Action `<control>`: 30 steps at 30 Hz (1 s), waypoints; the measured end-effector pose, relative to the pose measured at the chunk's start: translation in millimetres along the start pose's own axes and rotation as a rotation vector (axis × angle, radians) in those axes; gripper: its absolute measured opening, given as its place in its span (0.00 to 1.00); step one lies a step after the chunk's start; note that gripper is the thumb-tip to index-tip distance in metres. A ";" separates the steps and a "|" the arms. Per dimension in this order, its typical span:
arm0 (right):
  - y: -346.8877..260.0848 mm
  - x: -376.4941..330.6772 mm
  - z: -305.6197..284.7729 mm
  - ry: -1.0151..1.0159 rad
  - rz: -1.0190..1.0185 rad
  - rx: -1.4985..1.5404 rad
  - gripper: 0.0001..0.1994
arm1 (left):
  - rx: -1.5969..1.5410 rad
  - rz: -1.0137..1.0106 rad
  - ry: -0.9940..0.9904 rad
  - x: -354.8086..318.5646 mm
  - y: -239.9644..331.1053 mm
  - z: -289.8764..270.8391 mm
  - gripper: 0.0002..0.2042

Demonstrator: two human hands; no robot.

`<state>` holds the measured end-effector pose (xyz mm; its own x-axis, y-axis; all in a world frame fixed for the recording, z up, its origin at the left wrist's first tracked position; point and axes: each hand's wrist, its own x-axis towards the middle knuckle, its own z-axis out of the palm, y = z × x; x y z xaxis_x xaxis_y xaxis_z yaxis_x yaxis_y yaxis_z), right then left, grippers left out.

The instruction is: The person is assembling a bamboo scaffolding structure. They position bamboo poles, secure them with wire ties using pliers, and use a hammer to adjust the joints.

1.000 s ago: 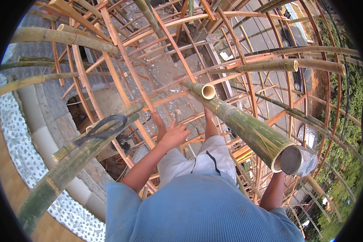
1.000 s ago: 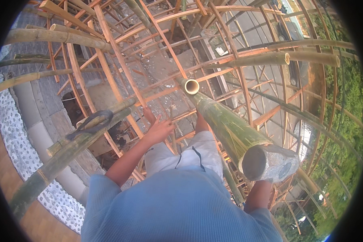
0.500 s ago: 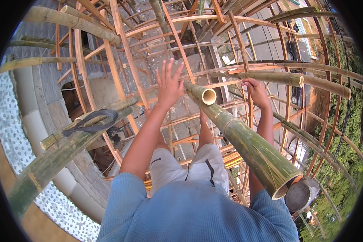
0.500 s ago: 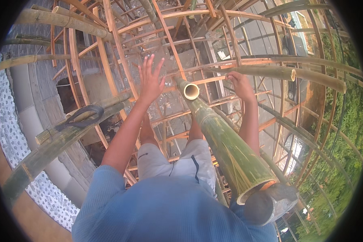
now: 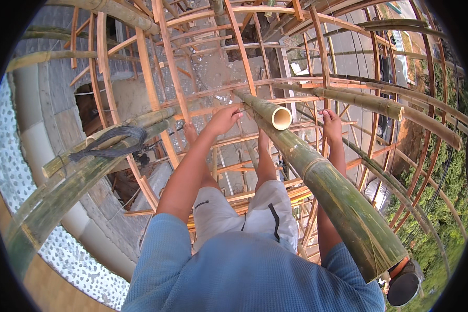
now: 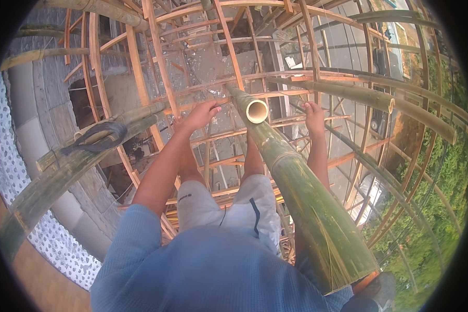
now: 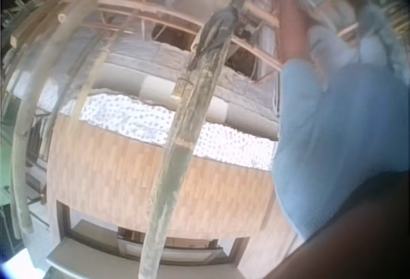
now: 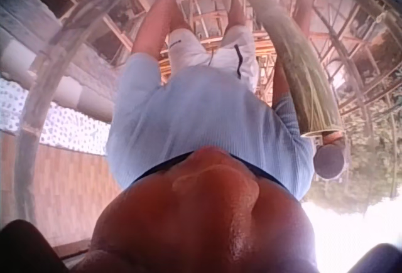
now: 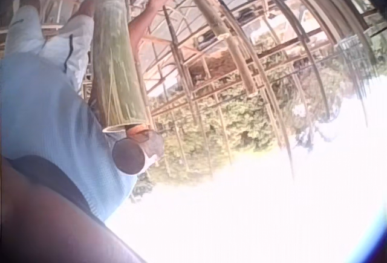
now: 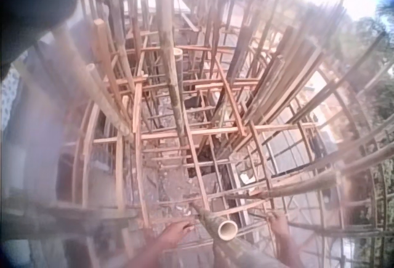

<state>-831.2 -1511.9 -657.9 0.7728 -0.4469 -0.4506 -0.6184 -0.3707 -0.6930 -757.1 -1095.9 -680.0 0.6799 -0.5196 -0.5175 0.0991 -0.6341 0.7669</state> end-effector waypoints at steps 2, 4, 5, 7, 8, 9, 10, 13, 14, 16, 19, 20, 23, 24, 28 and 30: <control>18.9 -18.1 -8.0 0.171 0.114 -0.008 0.11 | -0.033 -0.038 0.133 0.0 -10.9 10.6 0.16; 23.5 -40.6 -21.7 0.118 0.165 -0.044 0.12 | -0.165 -0.007 0.201 1.0 -29.3 30.2 0.14; 24.1 -53.1 -28.9 0.091 0.190 -0.062 0.12 | -0.276 0.047 0.202 3.8 -37.4 46.0 0.15; 56.0 -84.6 -38.6 0.057 0.094 -0.066 0.12 | -0.515 0.020 0.150 7.6 -35.0 73.8 0.15; 90.4 -102.0 -39.9 0.070 0.115 -0.005 0.13 | -0.643 -0.068 0.109 2.6 -23.0 91.4 0.15; 115.4 -120.5 -39.7 0.083 0.137 0.057 0.14 | -0.769 -0.160 0.064 -1.5 -11.6 106.7 0.16; 120.2 -137.5 -38.0 0.131 -0.035 -0.199 0.13 | -0.805 -0.182 0.109 -4.7 -1.2 118.6 0.16; 121.1 -199.1 -5.6 0.268 -0.548 -0.965 0.11 | -0.902 -0.243 0.232 -17.2 31.3 147.8 0.17; 115.1 -216.4 14.8 0.218 -0.465 -0.862 0.10 | -0.926 -0.255 0.268 -19.4 40.1 151.2 0.18; 94.4 -251.0 62.0 0.056 -0.057 -0.286 0.09 | -0.910 -0.281 0.282 -21.3 55.1 150.9 0.18; 17.7 -286.4 109.9 0.081 0.031 -0.147 0.09 | -0.695 -0.135 0.436 -21.5 71.0 147.0 0.18; 1.4 -292.3 117.8 0.105 0.102 -0.172 0.08 | -0.681 -0.036 0.492 -21.7 70.5 148.1 0.18; 0.9 -295.4 152.6 0.211 0.023 -0.232 0.09 | -0.511 0.242 0.676 -18.0 63.7 154.7 0.20; -18.1 -291.3 161.0 0.164 0.085 -0.232 0.09 | -0.586 0.127 0.501 -21.4 61.2 154.0 0.20; -16.2 -274.5 216.9 0.235 0.091 -0.173 0.10 | -0.659 -0.037 0.180 -28.3 50.6 141.4 0.23; -22.3 -264.2 233.6 0.214 0.163 -0.122 0.11 | -0.637 -0.006 0.136 -24.3 42.2 139.1 0.24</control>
<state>-988.3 -1195.4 -654.8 0.6221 -0.6654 -0.4125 -0.7547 -0.3693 -0.5423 -870.5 -1189.7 -687.9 0.7594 -0.4136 -0.5022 0.4866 -0.1513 0.8604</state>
